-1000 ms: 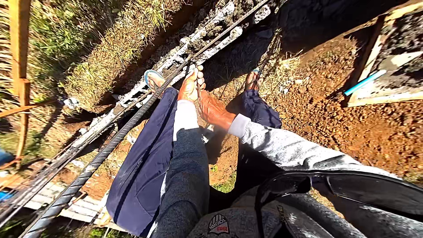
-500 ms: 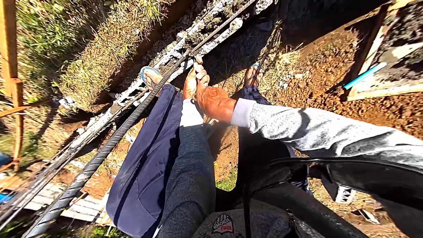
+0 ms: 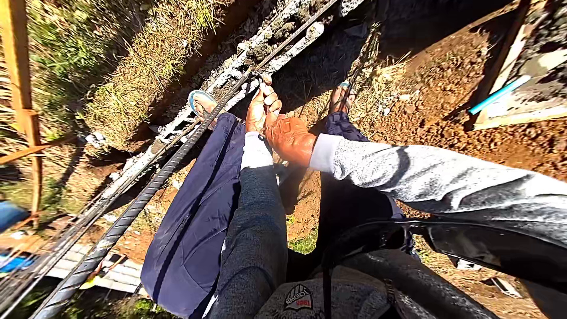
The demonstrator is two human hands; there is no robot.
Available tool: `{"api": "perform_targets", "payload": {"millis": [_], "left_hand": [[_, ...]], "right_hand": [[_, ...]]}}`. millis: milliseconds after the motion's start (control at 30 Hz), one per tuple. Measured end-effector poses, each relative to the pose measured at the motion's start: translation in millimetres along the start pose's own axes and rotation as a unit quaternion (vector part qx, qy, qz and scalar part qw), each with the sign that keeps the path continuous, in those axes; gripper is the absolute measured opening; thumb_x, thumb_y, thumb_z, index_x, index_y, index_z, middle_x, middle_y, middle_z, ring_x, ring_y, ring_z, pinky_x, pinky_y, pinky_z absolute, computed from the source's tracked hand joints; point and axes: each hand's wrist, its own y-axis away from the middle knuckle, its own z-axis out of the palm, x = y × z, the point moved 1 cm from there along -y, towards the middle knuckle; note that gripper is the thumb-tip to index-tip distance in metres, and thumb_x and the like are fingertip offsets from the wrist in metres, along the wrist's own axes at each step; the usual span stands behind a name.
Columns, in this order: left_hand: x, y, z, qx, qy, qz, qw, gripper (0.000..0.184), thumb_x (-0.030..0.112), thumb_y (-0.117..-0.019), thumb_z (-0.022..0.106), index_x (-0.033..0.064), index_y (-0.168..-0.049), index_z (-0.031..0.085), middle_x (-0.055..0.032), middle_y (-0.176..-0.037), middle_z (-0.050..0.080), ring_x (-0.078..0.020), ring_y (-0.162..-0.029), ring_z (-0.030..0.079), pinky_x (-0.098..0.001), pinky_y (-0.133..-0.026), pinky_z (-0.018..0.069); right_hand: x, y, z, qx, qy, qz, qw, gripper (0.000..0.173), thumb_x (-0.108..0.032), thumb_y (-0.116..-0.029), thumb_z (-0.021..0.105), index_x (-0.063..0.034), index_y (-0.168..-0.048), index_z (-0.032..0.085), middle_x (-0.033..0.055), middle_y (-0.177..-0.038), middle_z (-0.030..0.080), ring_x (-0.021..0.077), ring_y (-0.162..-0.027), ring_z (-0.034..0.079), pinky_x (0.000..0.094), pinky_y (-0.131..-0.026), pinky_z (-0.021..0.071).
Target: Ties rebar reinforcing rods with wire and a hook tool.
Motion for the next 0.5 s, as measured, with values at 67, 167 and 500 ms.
{"api": "perform_targets", "payload": {"millis": [67,167,500], "left_hand": [[3.4,-3.1,-33.8,0.191,-0.068,-0.012,0.979,0.033,0.022,-0.1130,0.027,0.0123,-0.100,0.056,0.0015,-0.065,0.051,-0.0081,-0.048,0.049,-0.0197,-0.045,0.0428],[6.8,-6.2,-60.3,0.218,-0.104,-0.025,0.970,0.029,0.026,-0.1134,0.026,0.0133,-0.118,0.052,0.0016,-0.072,0.050,-0.0077,-0.050,0.048,-0.0202,-0.046,0.0443],[19.4,-4.6,-48.1,0.296,-0.241,-0.048,0.923,0.029,0.022,-0.1124,0.034,0.0104,-0.121,0.059,-0.0022,-0.082,0.060,-0.0084,-0.057,0.053,-0.0204,-0.049,0.0455]], "right_hand": [[4.8,-3.6,10.1,0.026,0.005,-0.002,1.000,0.029,-0.013,-0.1060,0.043,0.0105,-0.121,0.050,0.0288,-0.103,0.062,0.0463,-0.090,0.069,0.0568,-0.067,0.0565],[29.0,3.1,18.1,0.050,-0.109,-0.035,0.992,0.046,-0.026,-0.1012,0.057,0.0035,-0.135,0.050,0.0272,-0.120,0.059,0.0439,-0.105,0.066,0.0581,-0.080,0.0567],[31.4,3.8,87.5,-0.042,-0.956,-0.008,0.291,0.032,-0.014,-0.1081,0.048,-0.0079,-0.139,0.047,0.0172,-0.112,0.066,0.0267,-0.090,0.070,0.0426,-0.084,0.0610]]}}
